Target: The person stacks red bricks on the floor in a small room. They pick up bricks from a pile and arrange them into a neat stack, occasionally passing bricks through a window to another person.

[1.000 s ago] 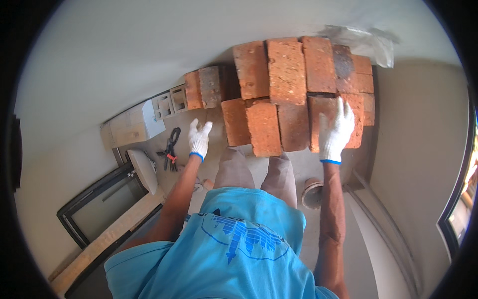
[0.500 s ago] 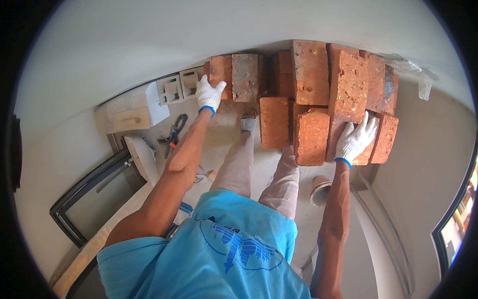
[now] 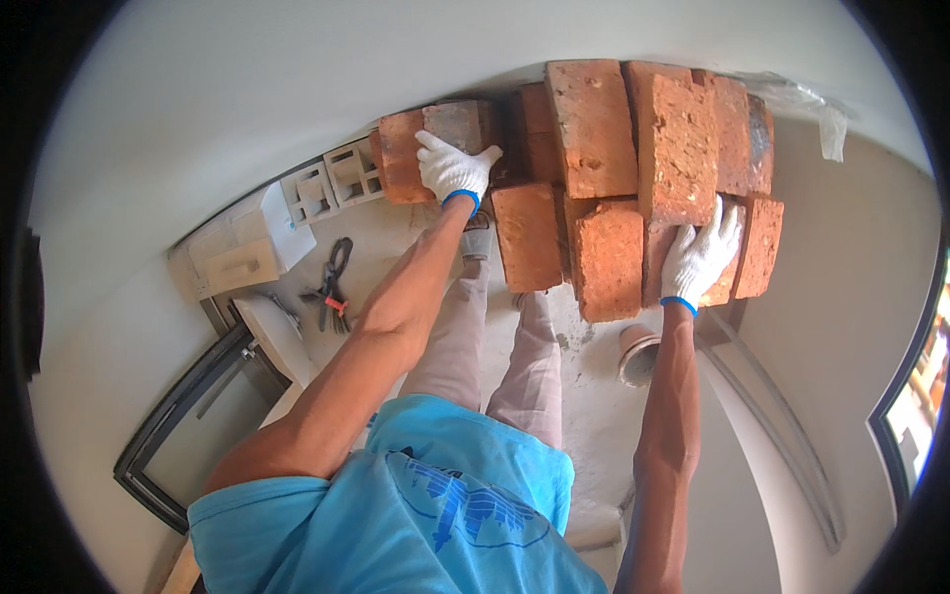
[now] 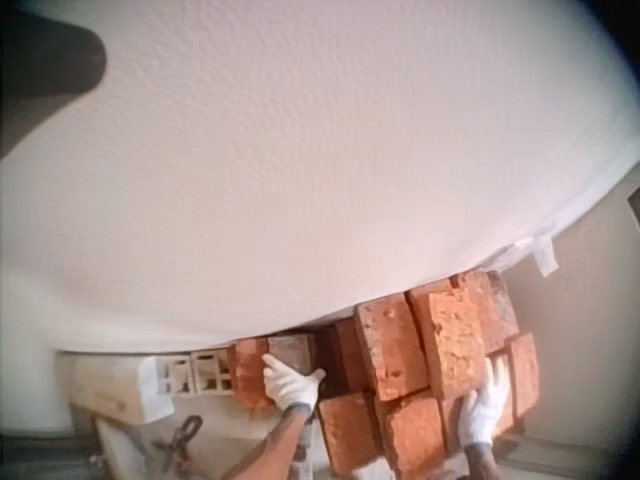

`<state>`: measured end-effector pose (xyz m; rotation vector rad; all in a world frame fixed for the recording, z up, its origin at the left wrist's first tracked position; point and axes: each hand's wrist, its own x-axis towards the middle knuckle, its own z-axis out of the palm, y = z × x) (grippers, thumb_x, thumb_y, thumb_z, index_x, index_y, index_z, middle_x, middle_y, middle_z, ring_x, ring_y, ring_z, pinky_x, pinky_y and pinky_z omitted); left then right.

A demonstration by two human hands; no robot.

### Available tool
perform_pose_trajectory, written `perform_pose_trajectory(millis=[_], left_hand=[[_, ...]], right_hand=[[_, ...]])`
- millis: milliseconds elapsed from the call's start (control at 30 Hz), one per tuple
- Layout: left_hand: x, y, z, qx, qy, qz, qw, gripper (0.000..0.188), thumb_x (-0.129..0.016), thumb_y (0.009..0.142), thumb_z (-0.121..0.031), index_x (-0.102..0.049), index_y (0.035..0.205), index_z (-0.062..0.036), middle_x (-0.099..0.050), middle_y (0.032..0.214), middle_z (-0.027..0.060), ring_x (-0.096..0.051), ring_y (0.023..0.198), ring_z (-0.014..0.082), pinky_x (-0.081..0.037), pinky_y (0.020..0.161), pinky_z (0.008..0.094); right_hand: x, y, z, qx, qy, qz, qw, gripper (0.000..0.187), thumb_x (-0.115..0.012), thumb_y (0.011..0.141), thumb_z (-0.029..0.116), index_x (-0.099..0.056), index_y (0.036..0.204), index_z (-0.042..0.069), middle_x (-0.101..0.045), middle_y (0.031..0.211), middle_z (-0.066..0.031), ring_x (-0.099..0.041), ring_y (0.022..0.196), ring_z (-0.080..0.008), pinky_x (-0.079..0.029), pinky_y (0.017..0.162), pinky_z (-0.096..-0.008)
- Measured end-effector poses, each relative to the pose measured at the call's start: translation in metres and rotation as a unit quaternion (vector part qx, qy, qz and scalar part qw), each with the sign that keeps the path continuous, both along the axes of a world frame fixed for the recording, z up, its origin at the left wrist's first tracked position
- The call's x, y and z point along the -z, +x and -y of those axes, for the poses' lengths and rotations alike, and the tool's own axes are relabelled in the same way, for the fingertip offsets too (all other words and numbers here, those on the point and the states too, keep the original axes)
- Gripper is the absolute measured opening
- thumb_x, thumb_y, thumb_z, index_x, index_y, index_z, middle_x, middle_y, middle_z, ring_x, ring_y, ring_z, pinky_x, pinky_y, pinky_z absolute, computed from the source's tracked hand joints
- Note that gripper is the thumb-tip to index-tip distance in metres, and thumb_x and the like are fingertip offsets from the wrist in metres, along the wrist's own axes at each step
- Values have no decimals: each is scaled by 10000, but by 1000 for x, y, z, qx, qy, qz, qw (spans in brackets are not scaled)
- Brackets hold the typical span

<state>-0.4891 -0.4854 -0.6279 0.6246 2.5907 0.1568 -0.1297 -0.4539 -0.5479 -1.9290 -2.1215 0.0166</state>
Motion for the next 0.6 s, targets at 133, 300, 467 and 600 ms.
perform_pose_trajectory(millis=[133,300,467,600], left_hand=[[0,-2,-7,-9,-55,4,998,1417,-980,616,-544,-188,1613,78,-571,1356,270,-659,1185,383,-582,975,459],[-6,-6,-11,-23,-37,10,999,1322,-992,621,-430,-238,1593,55,-572,1350,264,-650,1194,396,-565,1001,473],[-5,-21,14,2,44,35,998,1315,-997,585,-426,-283,1564,86,-558,1367,344,-628,1219,466,-536,1048,503],[-27,-28,55,0,176,115,978,1228,-990,595,-402,-366,1533,87,-576,1383,338,-618,1248,469,-513,1082,500]], right_hand=[[-1,-1,0,10,-10,14,1000,634,-694,905,144,-533,1511,48,-427,1608,-269,-366,1497,-471,-271,1260,-553],[-3,0,0,20,-19,13,1000,672,-720,900,169,-517,1534,76,-417,1618,-269,-356,1509,-471,-257,1269,-557],[-1,0,2,31,-16,2,999,675,-732,906,202,-515,1540,125,-420,1616,-258,-363,1496,-487,-251,1265,-577],[-6,-5,1,40,-27,-4,999,657,-737,899,206,-527,1516,121,-435,1593,-261,-377,1474,-492,-256,1255,-591]])
